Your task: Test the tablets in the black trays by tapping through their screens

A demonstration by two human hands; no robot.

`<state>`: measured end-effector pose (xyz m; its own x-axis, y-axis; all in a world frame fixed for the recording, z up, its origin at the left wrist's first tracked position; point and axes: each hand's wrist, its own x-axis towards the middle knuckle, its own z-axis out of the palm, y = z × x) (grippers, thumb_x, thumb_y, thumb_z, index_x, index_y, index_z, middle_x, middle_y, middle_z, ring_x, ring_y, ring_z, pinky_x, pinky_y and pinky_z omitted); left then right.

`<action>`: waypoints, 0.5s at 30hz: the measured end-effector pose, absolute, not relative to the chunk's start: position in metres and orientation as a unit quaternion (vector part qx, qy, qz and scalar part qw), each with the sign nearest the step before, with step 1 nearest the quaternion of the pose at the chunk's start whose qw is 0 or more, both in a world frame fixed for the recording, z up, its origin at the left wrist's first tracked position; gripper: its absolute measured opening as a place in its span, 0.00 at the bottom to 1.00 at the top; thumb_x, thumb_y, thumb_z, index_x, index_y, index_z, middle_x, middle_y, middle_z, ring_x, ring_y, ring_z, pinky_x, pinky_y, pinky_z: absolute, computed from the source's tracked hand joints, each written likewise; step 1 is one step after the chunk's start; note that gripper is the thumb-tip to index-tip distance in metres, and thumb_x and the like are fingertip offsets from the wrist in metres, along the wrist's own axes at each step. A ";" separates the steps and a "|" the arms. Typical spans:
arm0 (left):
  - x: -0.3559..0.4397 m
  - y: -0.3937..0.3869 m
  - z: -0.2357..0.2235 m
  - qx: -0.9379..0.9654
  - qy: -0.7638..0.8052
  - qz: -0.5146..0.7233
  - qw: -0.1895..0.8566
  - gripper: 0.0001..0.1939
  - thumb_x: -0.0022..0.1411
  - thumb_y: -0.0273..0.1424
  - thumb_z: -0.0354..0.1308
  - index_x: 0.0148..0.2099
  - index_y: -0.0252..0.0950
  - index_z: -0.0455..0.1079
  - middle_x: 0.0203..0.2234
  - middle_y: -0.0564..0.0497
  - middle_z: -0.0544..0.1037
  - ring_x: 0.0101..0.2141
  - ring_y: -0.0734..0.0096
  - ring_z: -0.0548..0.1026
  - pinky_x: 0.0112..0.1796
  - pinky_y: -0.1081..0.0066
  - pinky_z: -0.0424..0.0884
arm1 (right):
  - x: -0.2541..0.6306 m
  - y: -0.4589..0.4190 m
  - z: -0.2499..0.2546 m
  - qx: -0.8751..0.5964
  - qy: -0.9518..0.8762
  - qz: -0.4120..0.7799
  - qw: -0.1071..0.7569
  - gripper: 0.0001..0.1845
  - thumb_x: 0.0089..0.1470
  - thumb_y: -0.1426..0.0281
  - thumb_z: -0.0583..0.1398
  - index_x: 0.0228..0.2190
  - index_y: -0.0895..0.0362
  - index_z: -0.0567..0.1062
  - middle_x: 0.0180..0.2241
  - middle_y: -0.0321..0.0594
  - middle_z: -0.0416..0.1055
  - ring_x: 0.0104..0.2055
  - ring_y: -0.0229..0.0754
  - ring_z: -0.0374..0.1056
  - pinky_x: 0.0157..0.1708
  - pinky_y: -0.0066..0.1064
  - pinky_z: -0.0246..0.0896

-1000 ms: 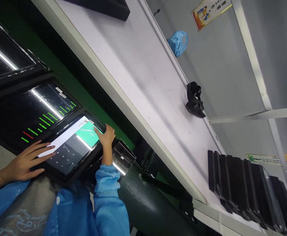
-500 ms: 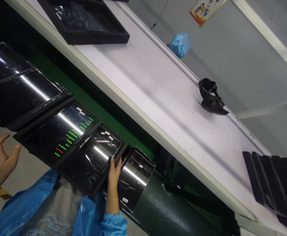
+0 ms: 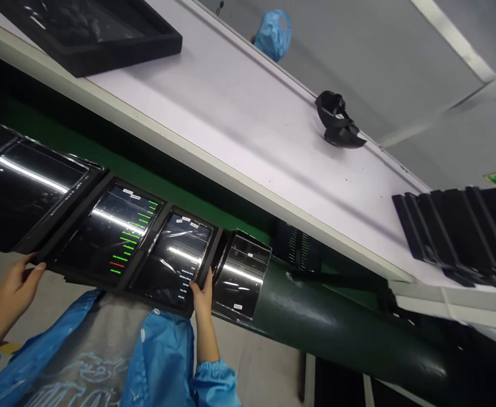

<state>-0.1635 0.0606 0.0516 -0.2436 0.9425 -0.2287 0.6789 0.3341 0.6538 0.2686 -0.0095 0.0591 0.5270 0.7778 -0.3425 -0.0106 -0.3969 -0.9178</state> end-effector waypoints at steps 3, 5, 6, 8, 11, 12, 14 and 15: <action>-0.173 0.065 0.051 0.531 0.755 0.193 0.332 0.37 0.63 0.52 0.45 0.63 0.30 0.57 0.42 0.42 0.72 0.49 0.47 0.72 0.52 0.49 0.68 | 0.262 -0.023 0.059 -0.716 -0.255 0.424 0.492 0.48 0.36 0.69 0.66 0.61 0.50 0.64 0.63 0.40 0.62 0.66 0.52 0.56 0.66 0.46 0.46; -0.176 0.068 0.053 0.529 0.758 0.175 0.340 0.37 0.62 0.53 0.45 0.63 0.31 0.57 0.41 0.42 0.73 0.48 0.46 0.73 0.51 0.49 0.69 | 0.256 -0.030 0.060 -0.717 -0.253 0.419 0.497 0.49 0.36 0.69 0.67 0.62 0.50 0.62 0.64 0.40 0.61 0.67 0.51 0.55 0.67 0.46 0.46; -0.176 0.069 0.053 0.530 0.758 0.165 0.343 0.37 0.62 0.53 0.46 0.63 0.31 0.57 0.40 0.43 0.73 0.48 0.46 0.73 0.51 0.49 0.69 | 0.253 -0.033 0.060 -0.720 -0.252 0.414 0.497 0.49 0.37 0.68 0.67 0.63 0.50 0.61 0.64 0.40 0.60 0.67 0.51 0.54 0.67 0.46 0.45; -0.177 0.071 0.055 0.536 0.754 0.156 0.347 0.37 0.62 0.53 0.46 0.63 0.31 0.57 0.40 0.42 0.73 0.48 0.45 0.74 0.50 0.49 0.69 | 0.249 -0.035 0.060 -0.725 -0.247 0.408 0.496 0.48 0.40 0.66 0.67 0.63 0.51 0.60 0.65 0.40 0.59 0.67 0.50 0.54 0.67 0.46 0.45; -0.181 0.072 0.053 0.546 0.739 0.164 0.358 0.37 0.62 0.54 0.46 0.62 0.31 0.57 0.37 0.43 0.73 0.47 0.44 0.74 0.50 0.48 0.69 | 0.245 -0.037 0.060 -0.721 -0.254 0.411 0.497 0.49 0.42 0.66 0.67 0.65 0.51 0.58 0.65 0.41 0.58 0.67 0.50 0.54 0.67 0.45 0.46; -0.183 0.073 0.051 0.548 0.734 0.169 0.363 0.37 0.62 0.54 0.46 0.62 0.31 0.57 0.36 0.43 0.72 0.46 0.44 0.74 0.50 0.48 0.69 | 0.245 -0.038 0.059 -0.719 -0.261 0.409 0.498 0.50 0.42 0.67 0.67 0.65 0.51 0.57 0.65 0.41 0.58 0.67 0.49 0.55 0.67 0.45 0.46; -0.186 0.073 0.048 0.549 0.729 0.177 0.368 0.35 0.61 0.54 0.47 0.61 0.33 0.57 0.35 0.45 0.72 0.47 0.45 0.74 0.50 0.48 0.69 | 0.245 -0.040 0.057 -0.718 -0.270 0.401 0.501 0.50 0.42 0.68 0.68 0.65 0.51 0.57 0.66 0.40 0.57 0.67 0.49 0.54 0.67 0.45 0.46; -0.187 0.073 0.047 0.551 0.727 0.179 0.369 0.34 0.61 0.53 0.48 0.61 0.35 0.57 0.34 0.46 0.71 0.47 0.45 0.74 0.51 0.47 0.69 | 0.245 -0.041 0.055 -0.718 -0.267 0.397 0.505 0.50 0.42 0.67 0.68 0.65 0.51 0.58 0.66 0.40 0.56 0.68 0.49 0.54 0.67 0.45 0.46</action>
<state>-0.1875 0.0732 0.0468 -0.1211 0.9330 -0.3390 0.6683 0.3292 0.6671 0.2452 -0.0409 0.0549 0.5431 0.7842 -0.3001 -0.0177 -0.3466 -0.9378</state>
